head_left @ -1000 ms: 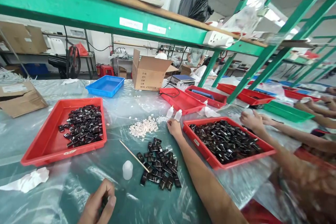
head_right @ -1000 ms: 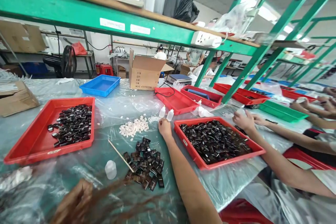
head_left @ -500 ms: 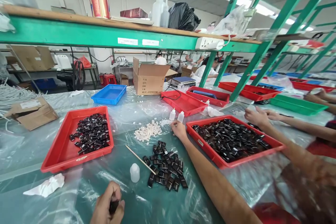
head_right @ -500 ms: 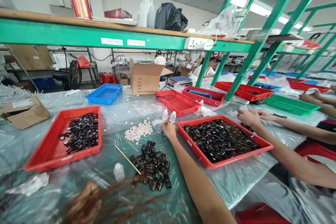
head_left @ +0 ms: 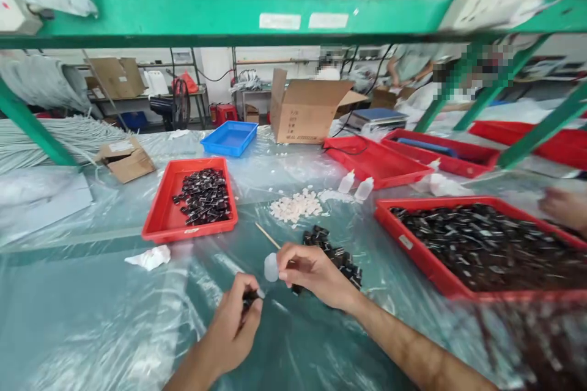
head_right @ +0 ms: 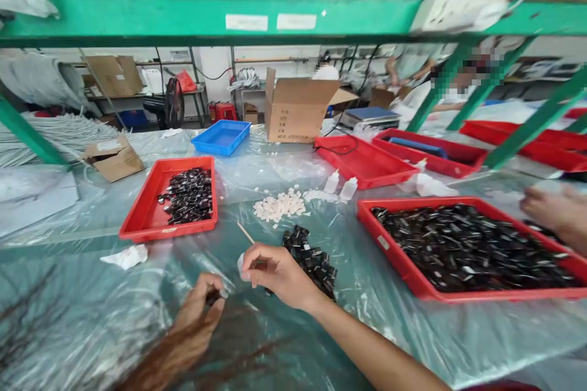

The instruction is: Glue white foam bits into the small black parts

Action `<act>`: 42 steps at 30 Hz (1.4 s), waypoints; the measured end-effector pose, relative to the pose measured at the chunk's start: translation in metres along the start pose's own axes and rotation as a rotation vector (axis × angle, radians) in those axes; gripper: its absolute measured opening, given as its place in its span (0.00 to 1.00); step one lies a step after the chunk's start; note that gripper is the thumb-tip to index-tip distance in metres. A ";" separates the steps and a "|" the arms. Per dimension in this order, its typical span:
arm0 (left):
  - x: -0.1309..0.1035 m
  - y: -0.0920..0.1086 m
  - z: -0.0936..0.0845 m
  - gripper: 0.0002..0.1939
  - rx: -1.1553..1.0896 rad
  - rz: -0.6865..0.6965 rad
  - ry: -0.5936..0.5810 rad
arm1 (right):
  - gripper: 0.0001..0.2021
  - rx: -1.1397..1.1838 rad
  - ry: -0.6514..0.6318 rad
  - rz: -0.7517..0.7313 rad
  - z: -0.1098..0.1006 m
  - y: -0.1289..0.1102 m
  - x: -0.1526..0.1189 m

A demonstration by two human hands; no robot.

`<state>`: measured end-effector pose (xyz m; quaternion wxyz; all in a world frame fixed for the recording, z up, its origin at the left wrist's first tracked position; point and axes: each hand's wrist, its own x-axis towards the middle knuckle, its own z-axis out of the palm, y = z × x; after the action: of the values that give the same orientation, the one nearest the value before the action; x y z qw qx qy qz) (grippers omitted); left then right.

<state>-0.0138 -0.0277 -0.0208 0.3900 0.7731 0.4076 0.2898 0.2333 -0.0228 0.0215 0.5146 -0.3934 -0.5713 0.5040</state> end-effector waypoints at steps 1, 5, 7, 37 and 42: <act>-0.001 0.005 -0.001 0.05 -0.032 -0.014 -0.008 | 0.15 0.033 -0.030 0.029 0.006 0.001 -0.004; -0.001 0.014 -0.003 0.04 -0.104 -0.039 0.003 | 0.08 0.102 -0.083 0.101 0.011 0.006 -0.013; -0.001 0.014 -0.003 0.04 -0.107 -0.015 -0.011 | 0.06 0.112 -0.105 0.123 0.009 0.006 -0.014; -0.010 0.026 0.010 0.11 -0.354 0.012 -0.208 | 0.09 0.426 -0.461 0.320 0.005 0.032 -0.016; -0.008 0.031 0.003 0.14 -0.273 0.001 -0.268 | 0.07 0.398 -0.461 0.306 0.003 0.034 -0.018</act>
<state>-0.0032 -0.0463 0.0024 0.5422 0.7447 0.3086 0.2371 0.2312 -0.0344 -0.0152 0.3567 -0.2422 -0.4975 0.7527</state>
